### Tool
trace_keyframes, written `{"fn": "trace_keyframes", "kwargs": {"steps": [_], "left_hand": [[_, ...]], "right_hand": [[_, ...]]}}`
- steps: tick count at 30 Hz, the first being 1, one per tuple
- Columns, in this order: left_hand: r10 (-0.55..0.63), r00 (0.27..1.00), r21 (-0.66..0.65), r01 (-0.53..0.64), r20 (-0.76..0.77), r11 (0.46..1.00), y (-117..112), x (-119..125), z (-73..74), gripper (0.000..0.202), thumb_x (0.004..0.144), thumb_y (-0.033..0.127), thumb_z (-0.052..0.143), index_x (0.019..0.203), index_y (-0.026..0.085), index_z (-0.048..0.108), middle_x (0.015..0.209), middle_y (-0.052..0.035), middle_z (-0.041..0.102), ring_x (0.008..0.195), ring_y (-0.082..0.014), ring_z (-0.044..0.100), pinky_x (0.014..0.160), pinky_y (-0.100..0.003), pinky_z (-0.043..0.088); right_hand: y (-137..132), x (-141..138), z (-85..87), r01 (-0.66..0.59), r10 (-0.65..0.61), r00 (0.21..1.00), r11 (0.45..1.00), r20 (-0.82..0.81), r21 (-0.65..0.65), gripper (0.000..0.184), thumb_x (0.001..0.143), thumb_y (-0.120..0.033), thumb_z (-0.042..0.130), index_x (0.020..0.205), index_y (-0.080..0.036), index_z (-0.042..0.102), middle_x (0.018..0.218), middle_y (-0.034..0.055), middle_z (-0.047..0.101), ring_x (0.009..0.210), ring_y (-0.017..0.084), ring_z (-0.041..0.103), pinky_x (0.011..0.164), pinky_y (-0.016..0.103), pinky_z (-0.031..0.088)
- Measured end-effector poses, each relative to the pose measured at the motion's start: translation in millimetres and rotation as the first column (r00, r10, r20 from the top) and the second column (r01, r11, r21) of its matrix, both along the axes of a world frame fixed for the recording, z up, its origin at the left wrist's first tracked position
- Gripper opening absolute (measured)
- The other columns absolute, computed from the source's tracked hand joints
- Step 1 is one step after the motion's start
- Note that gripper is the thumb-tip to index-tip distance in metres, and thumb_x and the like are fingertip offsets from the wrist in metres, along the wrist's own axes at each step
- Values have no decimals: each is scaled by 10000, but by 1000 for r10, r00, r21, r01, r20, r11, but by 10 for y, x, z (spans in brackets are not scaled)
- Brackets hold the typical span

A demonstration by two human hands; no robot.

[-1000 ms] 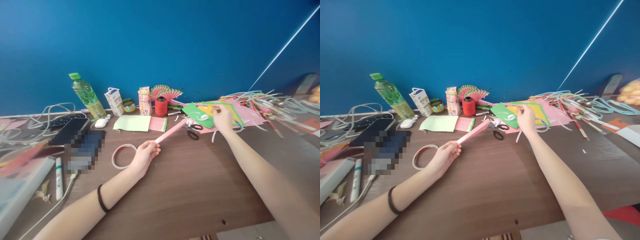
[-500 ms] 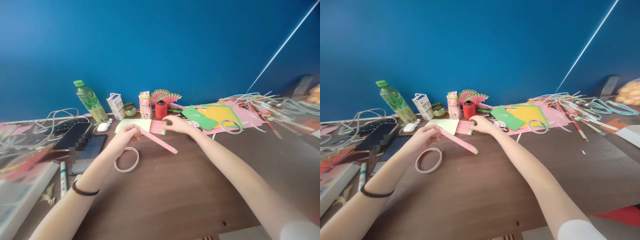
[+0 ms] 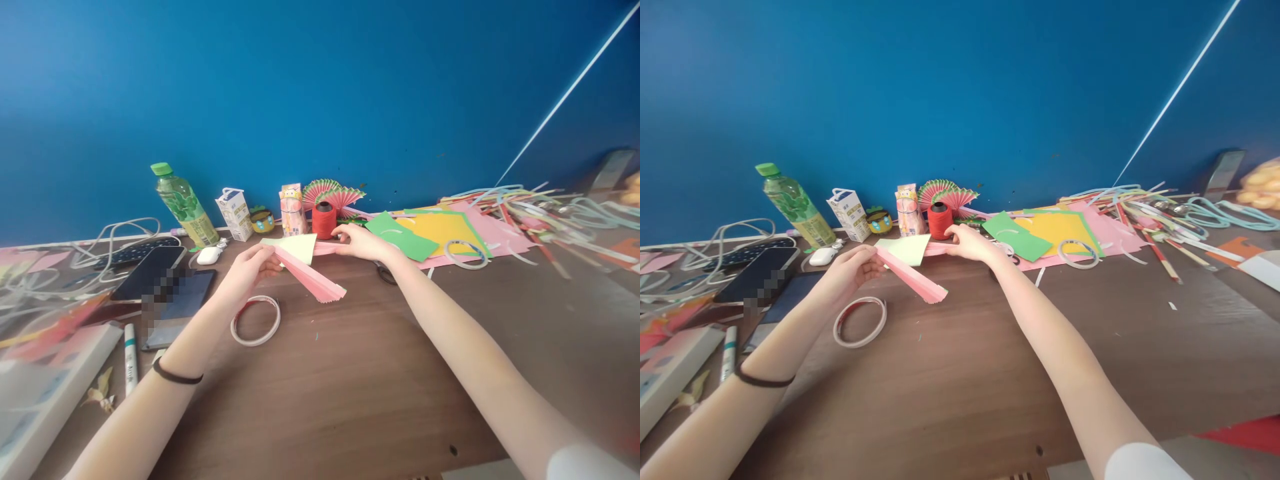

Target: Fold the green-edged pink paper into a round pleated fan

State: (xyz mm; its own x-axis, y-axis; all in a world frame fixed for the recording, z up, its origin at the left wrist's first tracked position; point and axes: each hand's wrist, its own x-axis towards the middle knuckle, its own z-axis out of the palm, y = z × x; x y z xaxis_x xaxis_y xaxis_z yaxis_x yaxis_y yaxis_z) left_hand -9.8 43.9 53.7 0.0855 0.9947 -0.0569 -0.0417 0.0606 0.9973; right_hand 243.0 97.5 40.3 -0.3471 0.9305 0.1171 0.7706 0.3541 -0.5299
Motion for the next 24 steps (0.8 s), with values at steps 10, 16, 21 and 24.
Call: {"fn": "trace_keyframes", "kwargs": {"steps": [10, 16, 21, 24], "left_hand": [[45, 993, -68, -37, 107, 997, 35, 40, -57, 193, 740, 318, 561, 790, 132, 554, 789, -94, 692, 751, -191, 654, 708, -319, 492], [83, 984, 67, -95, 159, 993, 12, 58, -19, 273, 718, 425, 600, 759, 165, 525, 686, -35, 658, 759, -197, 636, 684, -306, 465], [40, 981, 142, -67, 188, 988, -79, 102, 101, 297, 706, 429, 633, 819, 158, 587, 611, 22, 544, 651, -141, 591, 710, -278, 459], [1, 988, 163, -27, 157, 986, -151, 123, 188, 329, 698, 421, 647, 893, 158, 605, 632, 23, 525, 637, -131, 573, 673, -264, 460]], "right_hand": [[-215, 126, 424, 190, -142, 900, 979, -412, 78, 330, 780, -362, 551, 1061, -191, 573, 724, 3, 564, 474, 89, 467, 504, 249, 368], [-327, 208, 587, 194, -144, 843, 980, -518, 43, 275, 782, -395, 568, 966, -191, 590, 682, 2, 525, 470, 93, 465, 449, 237, 367], [-428, 248, 696, 99, -28, 878, 987, -478, 123, 306, 750, -475, 592, 849, -187, 621, 816, 41, 570, 601, 119, 497, 479, 228, 398], [-459, 250, 720, 39, 33, 894, 988, -446, 150, 311, 759, -483, 577, 858, -193, 626, 784, 33, 568, 622, 122, 481, 492, 223, 382]]}}
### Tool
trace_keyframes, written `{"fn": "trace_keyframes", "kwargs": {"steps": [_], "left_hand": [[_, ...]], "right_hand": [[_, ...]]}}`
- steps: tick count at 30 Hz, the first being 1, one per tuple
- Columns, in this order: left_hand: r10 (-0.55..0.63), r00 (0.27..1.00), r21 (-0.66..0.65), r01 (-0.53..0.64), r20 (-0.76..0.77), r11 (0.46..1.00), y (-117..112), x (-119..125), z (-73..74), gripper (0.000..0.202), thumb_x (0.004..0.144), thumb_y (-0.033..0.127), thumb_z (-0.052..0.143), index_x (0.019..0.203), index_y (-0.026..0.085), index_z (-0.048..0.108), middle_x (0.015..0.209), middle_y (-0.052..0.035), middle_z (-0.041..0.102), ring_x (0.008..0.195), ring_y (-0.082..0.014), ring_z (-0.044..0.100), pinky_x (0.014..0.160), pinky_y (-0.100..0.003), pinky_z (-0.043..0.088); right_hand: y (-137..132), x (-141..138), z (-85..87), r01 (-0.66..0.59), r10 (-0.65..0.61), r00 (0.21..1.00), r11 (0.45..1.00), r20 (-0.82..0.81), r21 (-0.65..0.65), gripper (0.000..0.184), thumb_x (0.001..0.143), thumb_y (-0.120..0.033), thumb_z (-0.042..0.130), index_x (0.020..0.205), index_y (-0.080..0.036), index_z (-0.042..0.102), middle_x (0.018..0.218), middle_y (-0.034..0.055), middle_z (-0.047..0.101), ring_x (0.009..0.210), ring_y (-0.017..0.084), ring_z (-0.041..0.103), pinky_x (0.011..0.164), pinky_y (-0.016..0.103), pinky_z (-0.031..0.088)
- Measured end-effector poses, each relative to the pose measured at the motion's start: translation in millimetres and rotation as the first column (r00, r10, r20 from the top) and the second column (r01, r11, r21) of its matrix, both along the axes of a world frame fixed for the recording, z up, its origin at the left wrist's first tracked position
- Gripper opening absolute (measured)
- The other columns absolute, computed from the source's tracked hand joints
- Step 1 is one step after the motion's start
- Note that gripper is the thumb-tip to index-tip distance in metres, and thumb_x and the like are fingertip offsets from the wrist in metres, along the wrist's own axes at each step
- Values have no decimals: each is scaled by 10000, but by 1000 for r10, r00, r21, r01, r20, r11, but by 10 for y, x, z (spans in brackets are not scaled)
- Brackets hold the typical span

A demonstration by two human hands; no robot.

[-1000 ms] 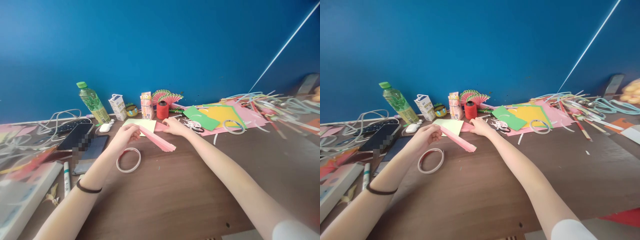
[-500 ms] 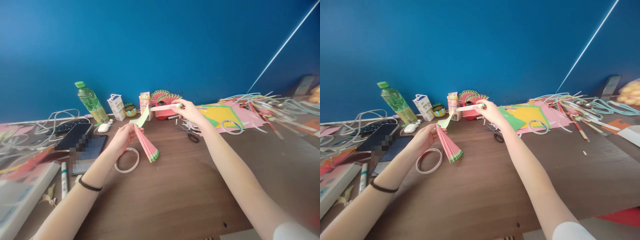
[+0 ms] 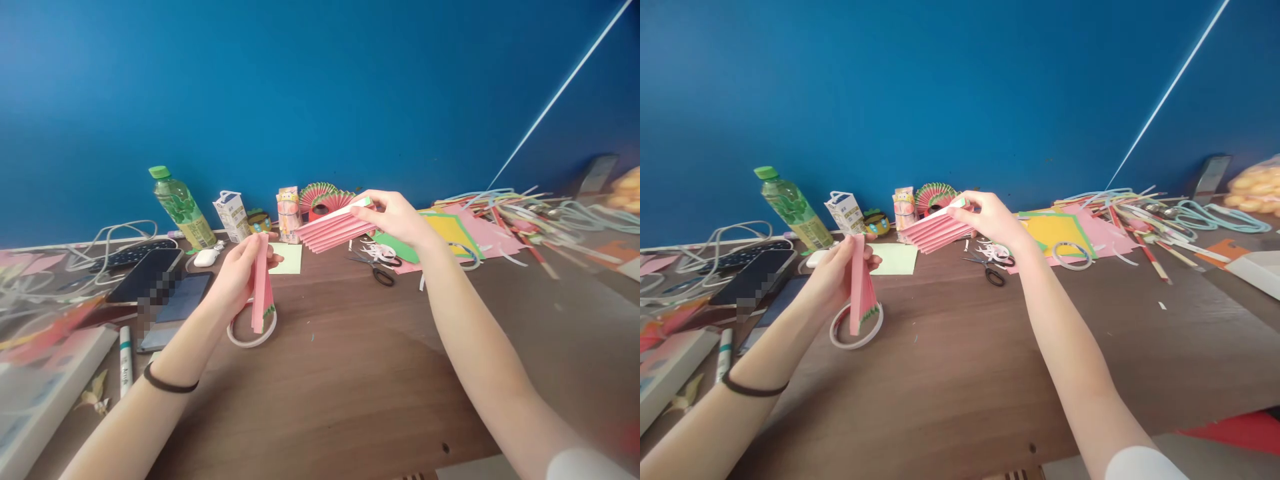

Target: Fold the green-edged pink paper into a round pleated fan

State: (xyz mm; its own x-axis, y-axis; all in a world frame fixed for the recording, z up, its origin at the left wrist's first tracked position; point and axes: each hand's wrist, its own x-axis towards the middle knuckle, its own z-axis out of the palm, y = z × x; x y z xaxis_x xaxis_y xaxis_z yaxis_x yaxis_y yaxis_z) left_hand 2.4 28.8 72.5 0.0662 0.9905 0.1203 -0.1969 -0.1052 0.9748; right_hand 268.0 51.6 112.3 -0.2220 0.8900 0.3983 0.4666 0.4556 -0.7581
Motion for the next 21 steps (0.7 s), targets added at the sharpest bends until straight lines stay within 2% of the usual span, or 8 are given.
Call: {"fn": "trace_keyframes", "kwargs": {"steps": [3, 7, 12, 15, 18, 21], "left_hand": [[12, 998, 48, -10, -54, 999, -65, 9, 74, 342, 710, 463, 625, 889, 171, 606, 668, 4, 553, 649, -135, 572, 627, -250, 457], [73, 980, 105, -54, -183, 993, -164, 17, 182, 304, 716, 477, 614, 829, 197, 586, 732, -29, 622, 679, -160, 585, 604, -259, 465], [180, 940, 220, -118, -290, 968, -268, 31, 302, 221, 724, 419, 628, 791, 215, 576, 773, -32, 670, 808, -203, 618, 667, -277, 470], [207, 928, 232, -138, -310, 963, -287, 42, 317, 214, 730, 416, 625, 801, 225, 561, 744, -23, 668, 778, -200, 627, 624, -269, 461], [190, 934, 218, -126, -302, 968, -289, 62, 292, 243, 729, 441, 619, 798, 223, 536, 675, -1, 637, 677, -173, 623, 608, -271, 466], [105, 958, 188, -54, -268, 981, -291, 89, 250, 276, 734, 470, 604, 775, 206, 534, 633, 13, 596, 600, -142, 599, 596, -262, 471]], "right_hand": [[-36, -6, 25, -36, 36, 999, 999, 23, 10, 283, 777, -447, 560, 910, -206, 626, 793, 23, 573, 634, 119, 467, 522, 229, 360], [-98, 4, 62, -72, 72, 997, 997, 13, 33, 195, 782, -347, 551, 887, -197, 618, 901, 23, 582, 635, 100, 431, 566, 242, 345], [-141, 17, 92, -86, 86, 996, 996, -6, 10, 155, 762, -285, 551, 861, -179, 608, 987, 28, 578, 554, 64, 349, 521, 236, 306], [-163, 2, 109, -139, 138, 990, 990, -15, -29, 154, 774, -278, 546, 870, -175, 608, 947, 28, 588, 533, 59, 341, 494, 229, 280], [-202, -37, 121, -208, 208, 978, 976, -9, -66, 168, 769, -291, 570, 877, -168, 610, 881, 28, 585, 577, 76, 405, 513, 227, 306], [-257, -110, 120, -240, 241, 971, 969, -2, -51, 204, 746, -323, 611, 874, -164, 608, 863, 27, 576, 654, 100, 466, 578, 238, 356]]}}
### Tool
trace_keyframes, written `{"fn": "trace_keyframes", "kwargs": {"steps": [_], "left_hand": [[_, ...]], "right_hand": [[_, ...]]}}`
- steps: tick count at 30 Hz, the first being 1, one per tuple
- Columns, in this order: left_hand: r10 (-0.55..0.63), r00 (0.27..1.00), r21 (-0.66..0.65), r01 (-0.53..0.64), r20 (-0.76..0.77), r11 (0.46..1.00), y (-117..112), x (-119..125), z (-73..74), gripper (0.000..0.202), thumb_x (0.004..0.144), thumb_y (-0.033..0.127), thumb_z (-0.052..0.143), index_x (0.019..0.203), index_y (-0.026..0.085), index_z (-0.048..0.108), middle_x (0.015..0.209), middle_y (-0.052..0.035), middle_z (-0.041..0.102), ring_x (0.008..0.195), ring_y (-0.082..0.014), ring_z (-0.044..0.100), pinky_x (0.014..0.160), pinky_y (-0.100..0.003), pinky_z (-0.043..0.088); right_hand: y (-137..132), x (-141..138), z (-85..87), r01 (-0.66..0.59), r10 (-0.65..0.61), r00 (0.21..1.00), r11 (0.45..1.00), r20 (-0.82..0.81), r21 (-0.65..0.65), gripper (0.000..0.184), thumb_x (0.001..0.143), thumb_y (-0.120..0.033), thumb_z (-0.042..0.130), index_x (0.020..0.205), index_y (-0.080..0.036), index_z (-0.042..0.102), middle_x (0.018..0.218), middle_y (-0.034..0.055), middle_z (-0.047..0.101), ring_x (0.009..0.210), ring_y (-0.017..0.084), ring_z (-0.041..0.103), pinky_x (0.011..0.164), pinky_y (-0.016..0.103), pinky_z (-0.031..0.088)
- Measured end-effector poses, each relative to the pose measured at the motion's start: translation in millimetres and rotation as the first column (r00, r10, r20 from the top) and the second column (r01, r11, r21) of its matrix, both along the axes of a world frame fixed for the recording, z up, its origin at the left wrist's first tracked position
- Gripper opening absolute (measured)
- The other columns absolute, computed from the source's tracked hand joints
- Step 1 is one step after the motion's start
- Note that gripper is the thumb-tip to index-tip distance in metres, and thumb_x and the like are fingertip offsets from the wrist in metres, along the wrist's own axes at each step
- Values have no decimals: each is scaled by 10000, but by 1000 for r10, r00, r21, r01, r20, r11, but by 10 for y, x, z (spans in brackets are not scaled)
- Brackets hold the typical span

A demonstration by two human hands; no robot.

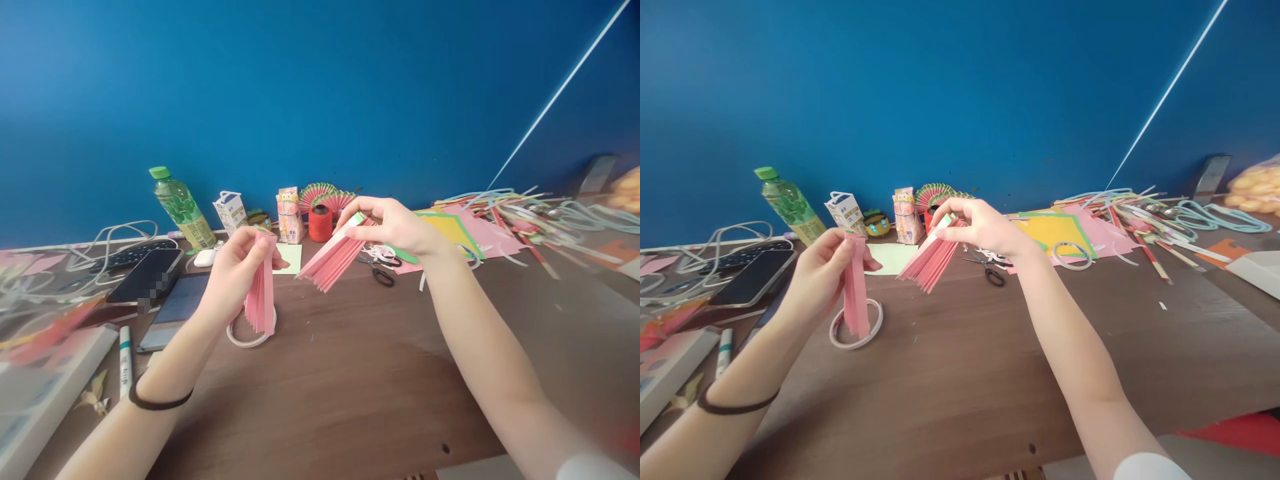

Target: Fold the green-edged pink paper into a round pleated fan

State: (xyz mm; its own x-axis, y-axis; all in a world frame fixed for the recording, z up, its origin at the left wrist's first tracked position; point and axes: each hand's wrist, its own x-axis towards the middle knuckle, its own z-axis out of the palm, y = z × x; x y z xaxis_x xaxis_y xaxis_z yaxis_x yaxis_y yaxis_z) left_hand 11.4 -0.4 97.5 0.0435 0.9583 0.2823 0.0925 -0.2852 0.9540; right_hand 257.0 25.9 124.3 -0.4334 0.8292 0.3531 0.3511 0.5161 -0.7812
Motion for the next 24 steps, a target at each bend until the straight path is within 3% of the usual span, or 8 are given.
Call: {"fn": "trace_keyframes", "kwargs": {"steps": [5, 10, 16, 20, 24], "left_hand": [[-108, 992, -80, 113, 67, 990, -8, 28, -64, 338, 736, 518, 580, 816, 190, 574, 605, 1, 566, 528, -121, 538, 478, -230, 426], [-126, 985, -100, 138, 120, 985, -25, 42, -73, 343, 694, 509, 632, 785, 181, 590, 701, -11, 591, 606, -127, 571, 574, -254, 476], [-81, 997, -125, 83, 19, 989, -78, 83, -64, 388, 714, 535, 591, 857, 176, 626, 789, -51, 639, 716, -178, 594, 648, -288, 477], [-166, 984, -105, 159, -67, 982, -122, 111, -73, 345, 766, 488, 554, 926, 190, 624, 899, -55, 641, 856, -195, 585, 747, -290, 464], [-253, 946, -50, 248, -202, 968, -136, 116, -86, 271, 765, 398, 595, 938, 192, 626, 980, -57, 635, 942, -202, 567, 843, -288, 434]], "right_hand": [[-101, -168, -9, -60, 60, 998, 998, 9, 27, 267, 718, -400, 637, 822, -154, 622, 788, 22, 583, 700, 126, 514, 610, 246, 373], [-200, -227, 36, -125, 124, 979, 992, 160, -3, 261, 756, -412, 591, 816, -167, 659, 792, 17, 630, 727, 141, 551, 648, 257, 381], [-292, -244, 77, -142, 144, 961, 990, 238, -26, 257, 818, -378, 512, 930, -212, 673, 879, 10, 663, 800, 158, 584, 701, 262, 405], [-322, -286, 66, -181, 198, 946, 980, 258, -85, 242, 826, -359, 504, 991, -243, 638, 975, 11, 654, 887, 177, 584, 743, 278, 409], [-322, -298, 38, -154, 174, 950, 983, 258, -98, 230, 791, -384, 552, 948, -217, 565, 868, 5, 637, 771, 158, 583, 647, 260, 406]]}}
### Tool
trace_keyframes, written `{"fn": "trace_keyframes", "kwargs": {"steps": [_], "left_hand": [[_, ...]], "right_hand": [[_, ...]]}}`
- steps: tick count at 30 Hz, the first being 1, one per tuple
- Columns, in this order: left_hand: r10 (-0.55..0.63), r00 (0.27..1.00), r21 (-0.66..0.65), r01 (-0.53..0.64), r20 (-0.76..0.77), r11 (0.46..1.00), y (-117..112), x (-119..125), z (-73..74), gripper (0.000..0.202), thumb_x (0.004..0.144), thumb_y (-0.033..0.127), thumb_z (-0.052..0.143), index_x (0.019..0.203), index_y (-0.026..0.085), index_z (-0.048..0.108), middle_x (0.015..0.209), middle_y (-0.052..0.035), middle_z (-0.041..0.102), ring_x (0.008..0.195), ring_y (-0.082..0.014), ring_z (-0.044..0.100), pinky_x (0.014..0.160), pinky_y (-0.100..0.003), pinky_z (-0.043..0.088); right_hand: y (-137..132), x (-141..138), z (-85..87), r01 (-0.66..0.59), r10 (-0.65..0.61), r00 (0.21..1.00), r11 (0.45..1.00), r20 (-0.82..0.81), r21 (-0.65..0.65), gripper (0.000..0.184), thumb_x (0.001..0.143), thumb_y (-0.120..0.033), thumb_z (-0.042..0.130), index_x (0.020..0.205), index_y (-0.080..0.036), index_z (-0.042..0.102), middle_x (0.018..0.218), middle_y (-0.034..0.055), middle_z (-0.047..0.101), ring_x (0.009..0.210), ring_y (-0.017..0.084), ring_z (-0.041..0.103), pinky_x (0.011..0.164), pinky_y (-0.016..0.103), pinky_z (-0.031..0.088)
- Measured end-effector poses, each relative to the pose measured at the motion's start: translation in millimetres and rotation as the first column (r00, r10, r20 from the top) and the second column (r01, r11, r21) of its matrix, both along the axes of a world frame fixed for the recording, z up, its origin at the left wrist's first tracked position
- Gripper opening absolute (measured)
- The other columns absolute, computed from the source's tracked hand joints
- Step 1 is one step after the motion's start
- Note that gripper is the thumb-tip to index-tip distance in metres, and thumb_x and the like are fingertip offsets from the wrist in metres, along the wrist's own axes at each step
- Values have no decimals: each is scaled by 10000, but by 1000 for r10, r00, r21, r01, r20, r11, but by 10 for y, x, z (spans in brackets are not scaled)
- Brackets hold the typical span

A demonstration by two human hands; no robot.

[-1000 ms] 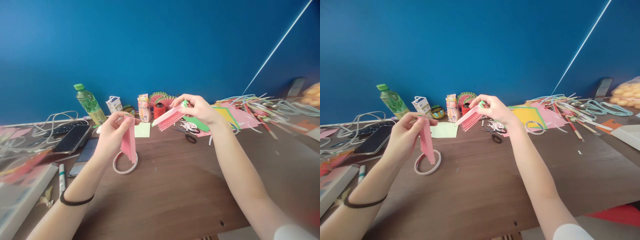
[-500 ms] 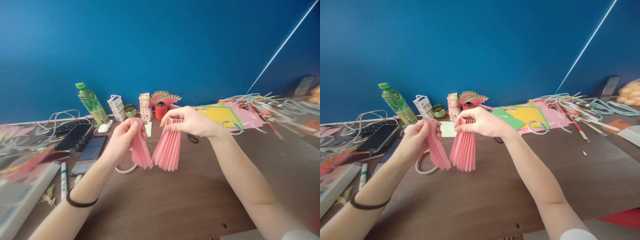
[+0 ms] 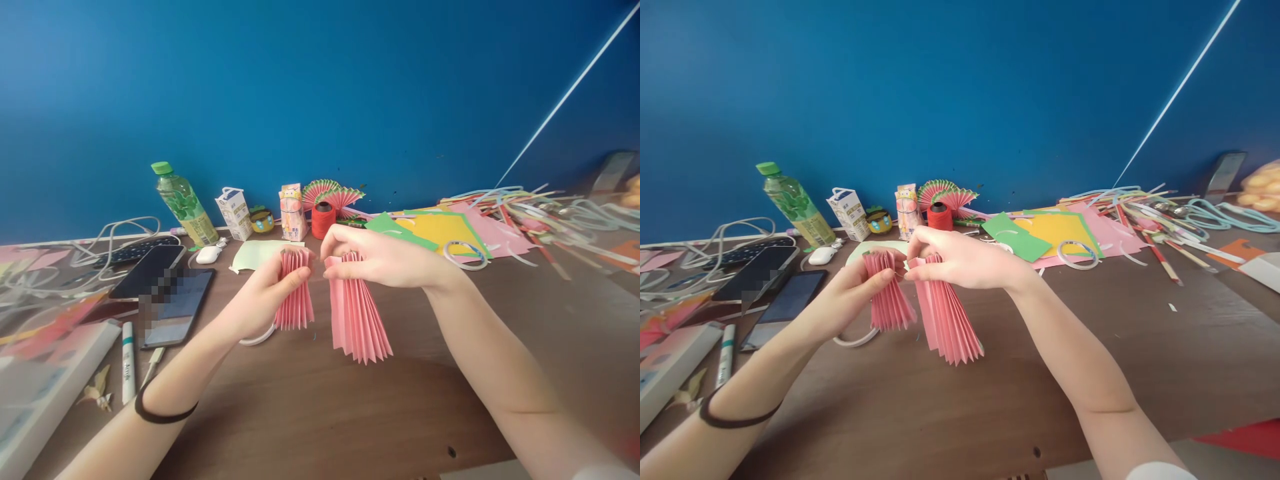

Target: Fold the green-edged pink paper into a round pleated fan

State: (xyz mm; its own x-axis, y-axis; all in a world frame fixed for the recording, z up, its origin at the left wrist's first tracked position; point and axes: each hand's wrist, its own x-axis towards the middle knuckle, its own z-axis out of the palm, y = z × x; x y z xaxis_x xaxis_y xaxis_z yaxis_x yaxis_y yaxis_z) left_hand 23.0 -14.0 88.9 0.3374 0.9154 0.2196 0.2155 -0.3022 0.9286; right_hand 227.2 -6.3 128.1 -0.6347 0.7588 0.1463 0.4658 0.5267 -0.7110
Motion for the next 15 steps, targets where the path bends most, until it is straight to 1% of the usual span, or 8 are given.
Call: {"fn": "trace_keyframes", "kwargs": {"steps": [2, 5, 9, 11, 15], "left_hand": [[-3, 1000, 18, 4, -17, 1000, -2, 3, -7, 265, 759, 389, 604, 937, 195, 633, 984, -60, 641, 952, -213, 569, 854, -298, 432], [32, 999, 7, -32, -12, 999, -20, 18, -9, 286, 747, 399, 614, 948, 197, 643, 985, -62, 655, 953, -230, 579, 848, -314, 439], [157, 986, -17, -157, 51, 988, -69, 51, 14, 292, 718, 421, 638, 904, 197, 644, 877, -46, 676, 869, -223, 608, 762, -307, 470], [195, 976, -32, -193, 98, 981, -89, 65, 26, 284, 703, 418, 654, 887, 202, 637, 853, -37, 674, 838, -216, 615, 720, -297, 478], [171, 975, -55, -165, 140, 985, -109, 76, 37, 244, 709, 396, 658, 863, 209, 629, 862, -29, 671, 817, -202, 617, 694, -283, 480]], "right_hand": [[8, -10, -17, 9, -8, 999, 1000, -43, 19, 207, 778, -369, 571, 906, -208, 550, 841, 0, 625, 743, 150, 577, 631, 257, 403], [18, -39, -36, 23, -12, 989, 997, -150, 76, 167, 772, -328, 583, 871, -194, 571, 862, 8, 629, 793, 154, 581, 678, 269, 415], [8, -74, -44, 38, -12, 976, 992, -216, 117, 147, 788, -291, 558, 871, -188, 621, 830, 15, 646, 787, 152, 586, 700, 282, 423], [-2, -81, -46, 43, -15, 975, 991, -224, 124, 152, 793, -292, 552, 880, -194, 628, 846, 18, 651, 798, 155, 589, 709, 289, 428], [-14, -85, -59, 76, -41, 964, 989, -261, 124, 175, 784, -303, 575, 923, -198, 584, 855, 19, 640, 804, 159, 599, 703, 290, 434]]}}
